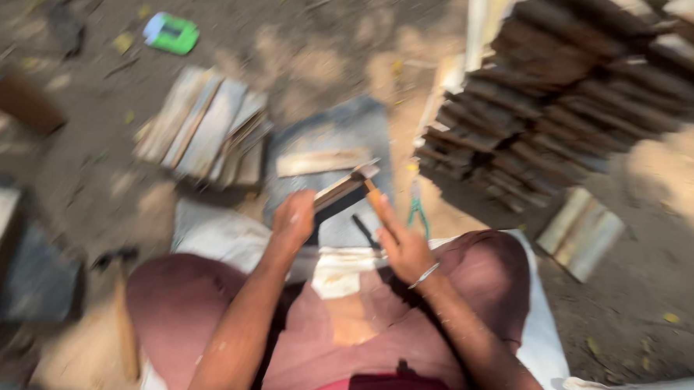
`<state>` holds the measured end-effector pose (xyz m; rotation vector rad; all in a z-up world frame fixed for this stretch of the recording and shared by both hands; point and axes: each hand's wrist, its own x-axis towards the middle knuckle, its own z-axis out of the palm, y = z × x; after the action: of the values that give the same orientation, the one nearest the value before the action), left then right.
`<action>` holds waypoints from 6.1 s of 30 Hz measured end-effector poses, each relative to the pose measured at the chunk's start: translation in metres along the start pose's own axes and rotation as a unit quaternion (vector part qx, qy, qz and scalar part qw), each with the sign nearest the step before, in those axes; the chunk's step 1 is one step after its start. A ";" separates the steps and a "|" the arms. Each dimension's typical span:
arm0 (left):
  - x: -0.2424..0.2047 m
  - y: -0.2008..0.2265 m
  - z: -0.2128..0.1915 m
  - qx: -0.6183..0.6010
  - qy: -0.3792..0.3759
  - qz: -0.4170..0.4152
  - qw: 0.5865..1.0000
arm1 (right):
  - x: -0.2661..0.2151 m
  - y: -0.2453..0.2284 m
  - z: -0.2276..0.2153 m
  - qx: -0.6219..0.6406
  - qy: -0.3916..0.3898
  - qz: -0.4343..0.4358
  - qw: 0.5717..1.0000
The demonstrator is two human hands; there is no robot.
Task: The person sits on the ground and assembles small wooden frames by nailing thin planks together. They use a hammer to drive nails into the wood and stack the finished frames into a pile. Another person works alongside them on similar frames.
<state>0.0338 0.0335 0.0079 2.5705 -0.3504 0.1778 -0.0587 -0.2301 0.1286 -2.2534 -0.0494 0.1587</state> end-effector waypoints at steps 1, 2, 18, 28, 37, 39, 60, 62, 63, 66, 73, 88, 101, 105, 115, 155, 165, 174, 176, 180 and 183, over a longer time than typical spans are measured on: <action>-0.004 -0.002 0.006 -0.002 0.011 0.005 1.000 | 0.003 0.001 0.006 -0.058 0.012 -0.054 0.997; 0.002 -0.001 0.009 -0.010 0.020 -0.001 1.000 | 0.008 -0.001 0.006 -0.117 0.038 -0.117 0.985; 0.005 0.025 -0.018 0.012 -0.019 -0.026 0.999 | 0.026 0.006 0.000 -0.229 0.022 -0.187 0.955; 0.004 0.033 -0.020 0.019 -0.036 -0.041 0.998 | 0.012 0.006 -0.015 -0.060 0.066 -0.221 0.971; 0.005 0.030 -0.009 0.030 -0.056 -0.071 0.995 | 0.012 0.003 0.001 -0.095 0.090 -0.128 0.983; 0.006 0.026 -0.011 0.022 -0.051 -0.066 0.996 | 0.010 0.003 -0.003 -0.143 0.052 -0.141 0.978; 0.000 0.021 -0.041 0.127 0.090 0.037 0.987 | 0.011 0.050 0.003 0.254 0.079 0.070 0.961; 0.006 0.023 -0.053 0.085 -0.027 -0.026 0.996 | 0.010 0.050 0.005 0.235 0.071 0.065 0.967; 0.009 0.025 -0.058 0.065 -0.084 -0.058 0.993 | 0.012 0.048 0.006 0.221 0.067 0.062 0.971; 0.013 0.038 -0.058 0.062 -0.123 -0.104 0.985 | 0.008 0.042 0.004 0.173 0.067 -0.015 0.983; -0.005 0.047 -0.025 0.068 -0.096 -0.082 0.990 | -0.021 0.023 -0.011 0.126 0.157 -0.178 0.963; -0.013 0.044 -0.020 0.128 -0.053 0.016 0.990 | -0.012 0.002 0.014 -0.175 -0.030 0.011 0.984; 0.037 0.065 -0.052 -0.139 -0.043 -0.100 0.984 | 0.006 0.009 0.011 -0.135 -0.084 0.149 0.976; 0.100 0.051 -0.030 -0.218 0.028 -0.116 0.969 | 0.007 0.007 0.010 -0.111 -0.080 0.142 0.980; 0.232 0.022 0.113 -0.113 -0.040 -0.121 0.985 | 0.012 0.024 0.005 -0.097 -0.107 0.143 0.979; 0.024 0.062 -0.040 -0.206 0.009 -0.028 0.978 | 0.013 0.028 0.019 -0.150 -0.087 0.145 0.974; 0.022 0.067 -0.041 -0.157 0.043 0.028 0.986 | 0.001 0.018 0.005 -0.036 0.002 -0.012 0.999; 0.021 0.065 -0.041 -0.149 0.071 0.042 0.985 | -0.009 -0.022 -0.016 -0.157 0.009 -0.078 0.985; 0.020 0.063 -0.040 -0.151 0.082 0.044 0.984 | -0.010 -0.025 -0.015 -0.114 0.054 -0.129 0.984; 0.013 0.066 -0.038 -0.150 0.059 0.019 0.987 | -0.018 -0.026 -0.018 -0.211 -0.010 -0.123 0.970; 0.023 0.067 -0.041 -0.149 0.073 0.030 0.986 | -0.012 -0.032 -0.020 -0.201 0.000 -0.094 0.975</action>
<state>0.0346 -0.0046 0.0799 2.2398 -0.3696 0.3090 -0.0669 -0.2264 0.1673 -2.6359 -0.3187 0.0480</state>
